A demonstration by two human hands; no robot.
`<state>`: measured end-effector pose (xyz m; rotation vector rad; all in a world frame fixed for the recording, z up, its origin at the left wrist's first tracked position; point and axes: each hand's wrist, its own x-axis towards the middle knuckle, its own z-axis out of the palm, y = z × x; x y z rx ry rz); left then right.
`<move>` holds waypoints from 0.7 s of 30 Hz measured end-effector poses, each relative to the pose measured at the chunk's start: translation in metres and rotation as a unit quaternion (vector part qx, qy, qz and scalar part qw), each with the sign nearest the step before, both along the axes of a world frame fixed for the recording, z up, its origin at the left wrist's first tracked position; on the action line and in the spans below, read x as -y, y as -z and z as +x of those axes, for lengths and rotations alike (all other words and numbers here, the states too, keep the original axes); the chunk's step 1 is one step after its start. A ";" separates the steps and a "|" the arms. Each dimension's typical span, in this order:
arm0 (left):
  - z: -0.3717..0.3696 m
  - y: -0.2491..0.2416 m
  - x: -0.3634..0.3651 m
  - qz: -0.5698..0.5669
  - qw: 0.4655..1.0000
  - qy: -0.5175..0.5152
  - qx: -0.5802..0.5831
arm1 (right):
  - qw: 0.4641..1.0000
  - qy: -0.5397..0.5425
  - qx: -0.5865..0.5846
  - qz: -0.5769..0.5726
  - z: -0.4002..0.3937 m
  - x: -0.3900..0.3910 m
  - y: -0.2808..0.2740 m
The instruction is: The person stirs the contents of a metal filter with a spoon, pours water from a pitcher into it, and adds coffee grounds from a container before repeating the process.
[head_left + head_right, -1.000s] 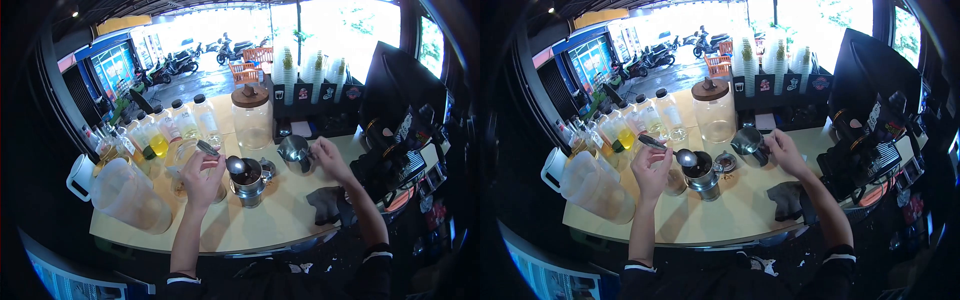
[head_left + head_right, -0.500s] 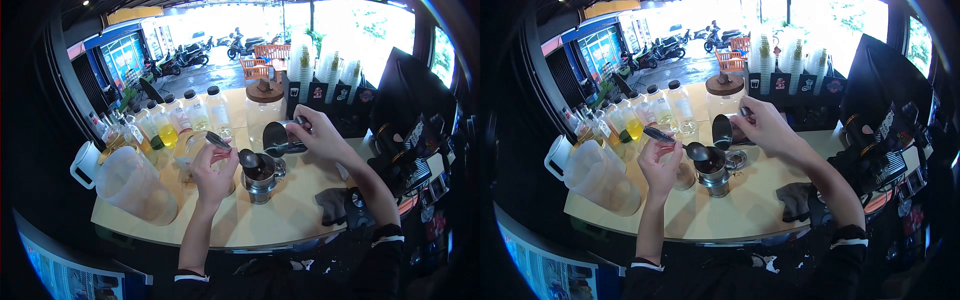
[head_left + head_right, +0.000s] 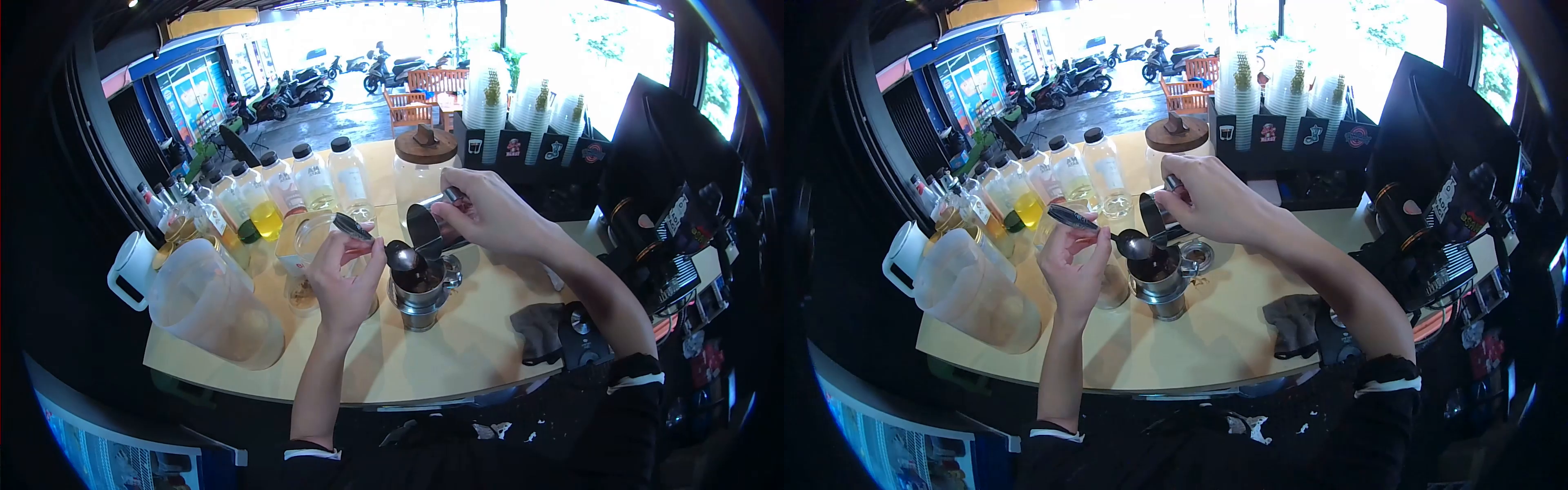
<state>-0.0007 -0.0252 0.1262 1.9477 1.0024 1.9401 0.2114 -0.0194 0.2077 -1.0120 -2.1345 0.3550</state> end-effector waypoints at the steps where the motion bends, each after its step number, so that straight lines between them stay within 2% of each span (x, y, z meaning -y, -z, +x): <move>1: 0.000 0.000 0.000 0.000 1.000 0.002 0.000 | 1.000 0.006 0.022 -0.002 -0.001 0.001 -0.002; 3: 0.000 0.001 0.000 0.003 1.000 0.006 0.003 | 0.999 0.011 0.044 -0.004 -0.002 0.004 -0.006; 5: 0.000 0.001 0.000 0.007 1.000 0.010 0.007 | 0.995 0.023 0.087 0.044 -0.003 0.006 -0.008; 14: -0.003 0.001 0.004 0.005 1.000 -0.015 -0.014 | 0.998 0.026 0.058 0.020 -0.003 0.007 -0.007; 21: -0.010 -0.002 0.007 0.053 0.996 -0.060 -0.041 | 0.998 0.036 0.048 -0.015 -0.004 0.012 -0.010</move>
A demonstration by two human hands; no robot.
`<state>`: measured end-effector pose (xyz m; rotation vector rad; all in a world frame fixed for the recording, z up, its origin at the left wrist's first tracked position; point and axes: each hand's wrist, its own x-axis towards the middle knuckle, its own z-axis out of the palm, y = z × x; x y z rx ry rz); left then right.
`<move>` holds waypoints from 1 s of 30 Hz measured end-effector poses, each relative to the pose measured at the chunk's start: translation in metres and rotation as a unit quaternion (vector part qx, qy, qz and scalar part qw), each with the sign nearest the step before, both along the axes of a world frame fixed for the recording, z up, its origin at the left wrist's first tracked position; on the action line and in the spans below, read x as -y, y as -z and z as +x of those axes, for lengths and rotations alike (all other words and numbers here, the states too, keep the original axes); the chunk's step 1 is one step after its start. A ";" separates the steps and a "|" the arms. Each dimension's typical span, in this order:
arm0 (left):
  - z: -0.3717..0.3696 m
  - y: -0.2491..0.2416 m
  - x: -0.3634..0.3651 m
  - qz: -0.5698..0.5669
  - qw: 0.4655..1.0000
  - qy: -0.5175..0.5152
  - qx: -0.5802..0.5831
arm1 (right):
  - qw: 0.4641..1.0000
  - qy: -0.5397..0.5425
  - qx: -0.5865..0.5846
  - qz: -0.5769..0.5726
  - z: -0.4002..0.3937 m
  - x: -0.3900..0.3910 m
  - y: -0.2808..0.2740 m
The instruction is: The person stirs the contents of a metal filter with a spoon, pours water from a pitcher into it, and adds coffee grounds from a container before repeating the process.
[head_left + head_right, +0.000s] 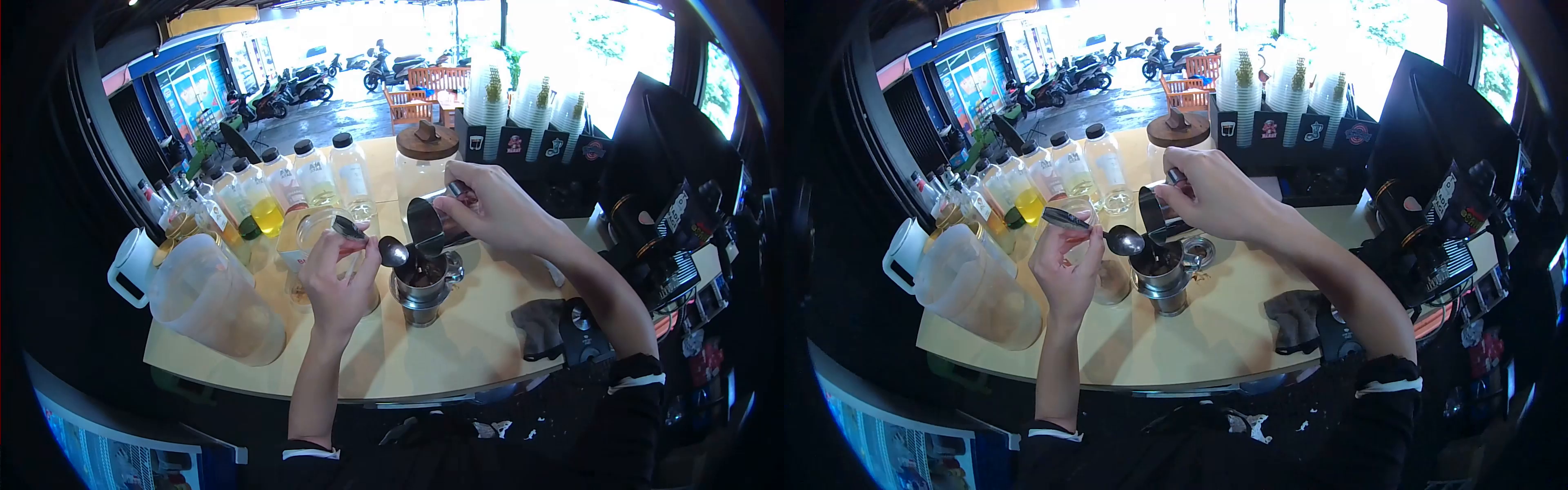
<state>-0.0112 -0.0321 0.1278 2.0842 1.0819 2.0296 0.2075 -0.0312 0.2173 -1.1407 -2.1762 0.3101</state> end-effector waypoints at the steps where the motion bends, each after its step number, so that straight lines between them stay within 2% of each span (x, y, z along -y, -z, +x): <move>1: -0.001 0.000 0.000 0.000 1.000 -0.002 -0.002 | 1.000 -0.009 -0.006 -0.002 -0.001 0.000 0.001; 6: -0.002 0.000 0.002 0.002 1.000 -0.002 -0.012 | 0.999 -0.030 -0.044 0.005 -0.006 -0.002 0.005; 8: -0.002 0.000 0.003 0.001 1.000 -0.003 -0.014 | 1.000 -0.024 -0.003 0.018 -0.006 -0.003 0.005; 30: 0.000 0.000 0.008 0.002 0.999 0.000 -0.038 | 0.999 0.016 0.013 0.033 0.009 0.002 0.008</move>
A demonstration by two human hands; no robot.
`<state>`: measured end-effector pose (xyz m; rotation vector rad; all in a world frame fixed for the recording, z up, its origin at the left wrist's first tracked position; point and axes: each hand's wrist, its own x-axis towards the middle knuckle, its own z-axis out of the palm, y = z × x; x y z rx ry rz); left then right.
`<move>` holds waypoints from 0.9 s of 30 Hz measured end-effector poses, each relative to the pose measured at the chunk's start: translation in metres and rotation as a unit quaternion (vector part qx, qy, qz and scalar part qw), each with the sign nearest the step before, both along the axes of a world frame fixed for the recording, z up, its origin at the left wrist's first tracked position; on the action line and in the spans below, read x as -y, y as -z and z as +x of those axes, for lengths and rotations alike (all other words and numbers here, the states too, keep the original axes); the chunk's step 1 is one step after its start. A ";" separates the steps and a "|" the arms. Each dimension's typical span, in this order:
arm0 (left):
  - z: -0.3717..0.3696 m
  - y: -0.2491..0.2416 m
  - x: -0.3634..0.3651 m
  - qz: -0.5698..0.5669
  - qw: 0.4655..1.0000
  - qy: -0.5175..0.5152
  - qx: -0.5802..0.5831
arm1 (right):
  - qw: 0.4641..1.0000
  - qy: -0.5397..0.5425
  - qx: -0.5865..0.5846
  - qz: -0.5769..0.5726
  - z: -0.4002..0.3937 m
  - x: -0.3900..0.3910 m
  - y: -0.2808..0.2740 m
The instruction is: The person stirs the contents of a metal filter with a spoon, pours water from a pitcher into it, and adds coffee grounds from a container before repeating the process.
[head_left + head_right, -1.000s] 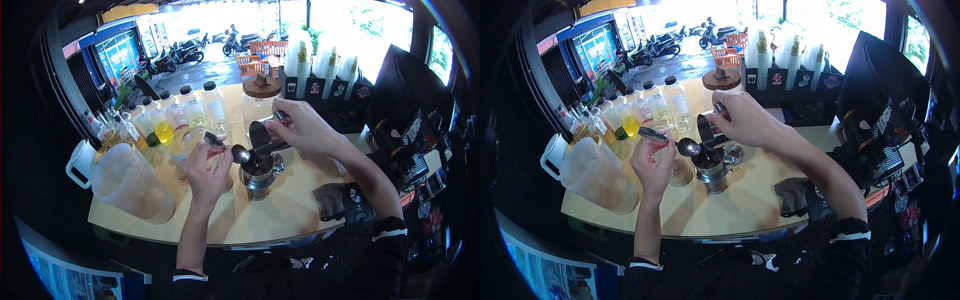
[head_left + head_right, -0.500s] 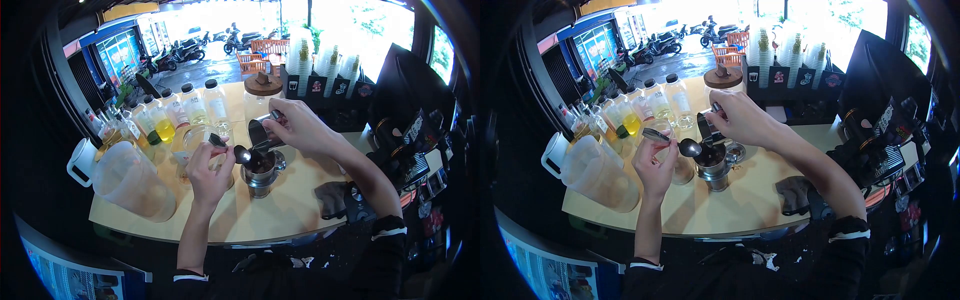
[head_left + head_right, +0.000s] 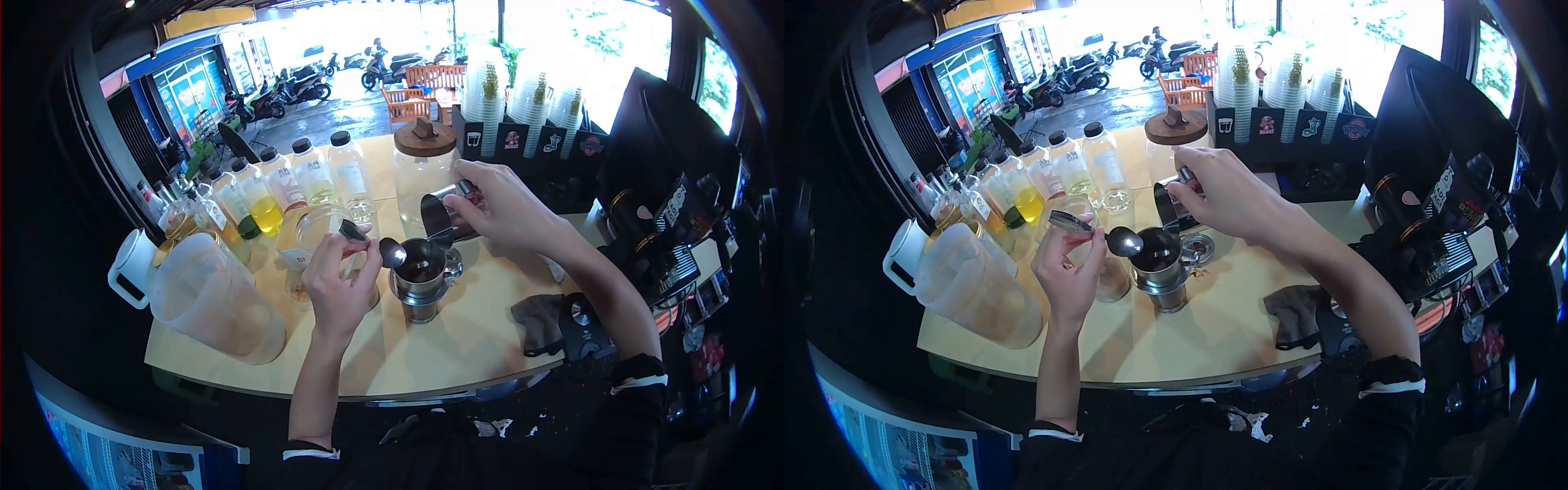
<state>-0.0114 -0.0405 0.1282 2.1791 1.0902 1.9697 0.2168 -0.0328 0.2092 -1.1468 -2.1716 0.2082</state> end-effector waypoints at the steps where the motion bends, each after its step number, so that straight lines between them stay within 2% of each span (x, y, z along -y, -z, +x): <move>1: 0.000 0.000 0.000 0.001 1.000 -0.002 -0.004 | 1.000 -0.002 -0.002 -0.001 0.001 0.001 0.000; 15: 0.001 -0.004 0.008 0.017 1.000 -0.009 -0.004 | 0.999 -0.007 -0.023 -0.034 -0.009 0.004 -0.005; 20: 0.002 -0.005 0.009 0.027 0.999 -0.017 -0.012 | 0.999 -0.025 -0.007 0.033 -0.017 0.001 -0.003; 23: 0.002 -0.003 0.007 0.030 0.999 -0.015 -0.017 | 0.999 -0.020 -0.044 0.018 -0.021 -0.003 0.002; 27: 0.003 -0.004 0.008 0.029 0.999 -0.010 -0.016 | 1.000 -0.011 -0.016 0.015 -0.022 0.002 -0.004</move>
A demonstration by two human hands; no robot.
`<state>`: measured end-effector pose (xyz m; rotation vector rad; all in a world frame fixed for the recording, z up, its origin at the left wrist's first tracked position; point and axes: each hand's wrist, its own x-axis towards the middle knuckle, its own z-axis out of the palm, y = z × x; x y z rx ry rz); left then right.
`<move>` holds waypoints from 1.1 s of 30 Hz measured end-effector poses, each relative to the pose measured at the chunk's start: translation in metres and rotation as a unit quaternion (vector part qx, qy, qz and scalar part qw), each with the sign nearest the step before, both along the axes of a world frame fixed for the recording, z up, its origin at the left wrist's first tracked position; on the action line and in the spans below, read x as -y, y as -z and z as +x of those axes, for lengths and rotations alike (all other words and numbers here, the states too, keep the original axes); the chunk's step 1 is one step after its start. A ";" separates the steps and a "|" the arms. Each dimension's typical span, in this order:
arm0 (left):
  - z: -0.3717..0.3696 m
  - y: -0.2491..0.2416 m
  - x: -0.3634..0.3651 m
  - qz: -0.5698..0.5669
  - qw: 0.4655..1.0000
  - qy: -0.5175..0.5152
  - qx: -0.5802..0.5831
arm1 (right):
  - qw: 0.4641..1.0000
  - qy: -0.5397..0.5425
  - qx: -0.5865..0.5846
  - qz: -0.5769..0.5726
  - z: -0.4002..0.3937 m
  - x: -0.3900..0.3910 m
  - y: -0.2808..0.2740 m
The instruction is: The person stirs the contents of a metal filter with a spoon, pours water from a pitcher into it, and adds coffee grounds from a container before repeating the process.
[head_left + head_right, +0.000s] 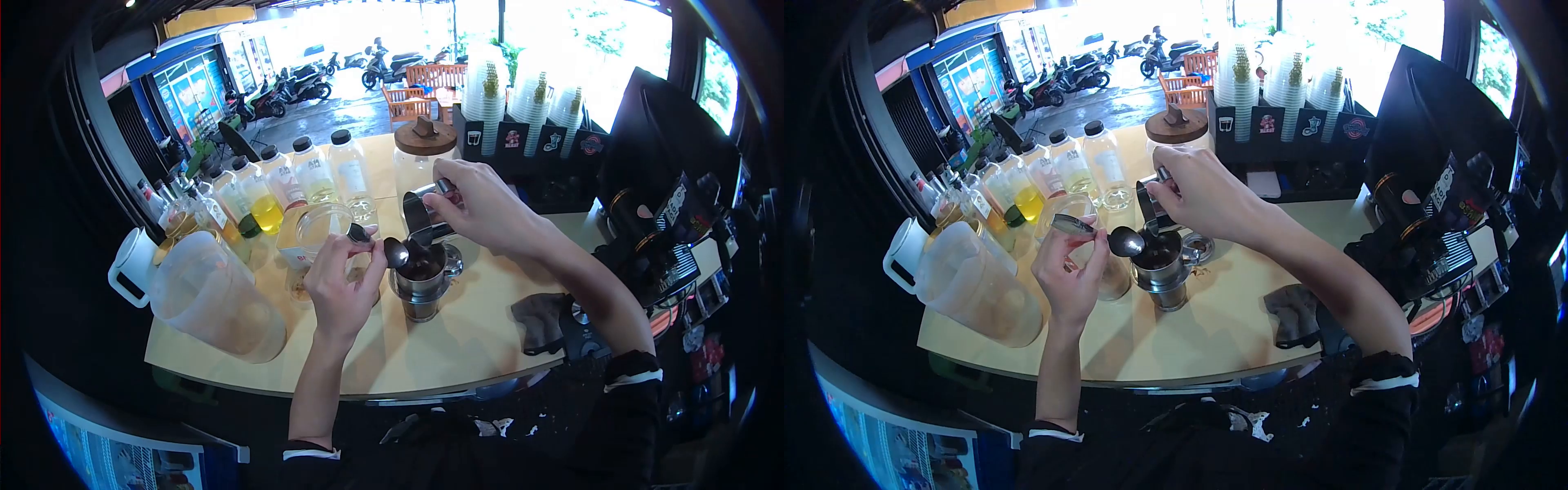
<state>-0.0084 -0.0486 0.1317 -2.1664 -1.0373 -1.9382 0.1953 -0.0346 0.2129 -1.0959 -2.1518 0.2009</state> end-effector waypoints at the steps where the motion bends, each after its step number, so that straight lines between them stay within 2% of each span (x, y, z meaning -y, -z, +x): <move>1: 0.000 -0.001 0.001 0.001 1.000 0.000 -0.001 | 1.000 0.003 0.001 0.013 0.001 -0.001 0.002; 18: 0.002 0.002 -0.001 -0.008 1.000 0.001 0.001 | 0.999 0.025 0.020 0.040 0.025 0.014 0.004; 20: 0.000 0.002 -0.001 -0.006 1.000 0.002 0.002 | 0.999 0.030 -0.017 -0.023 0.025 0.019 0.000; 23: -0.003 0.003 -0.001 -0.005 1.000 -0.004 -0.022 | 0.998 0.029 -0.043 -0.037 0.025 0.020 0.001; 33: -0.002 0.004 0.000 0.003 1.000 -0.002 -0.019 | 0.999 0.030 -0.014 -0.005 0.018 0.009 0.002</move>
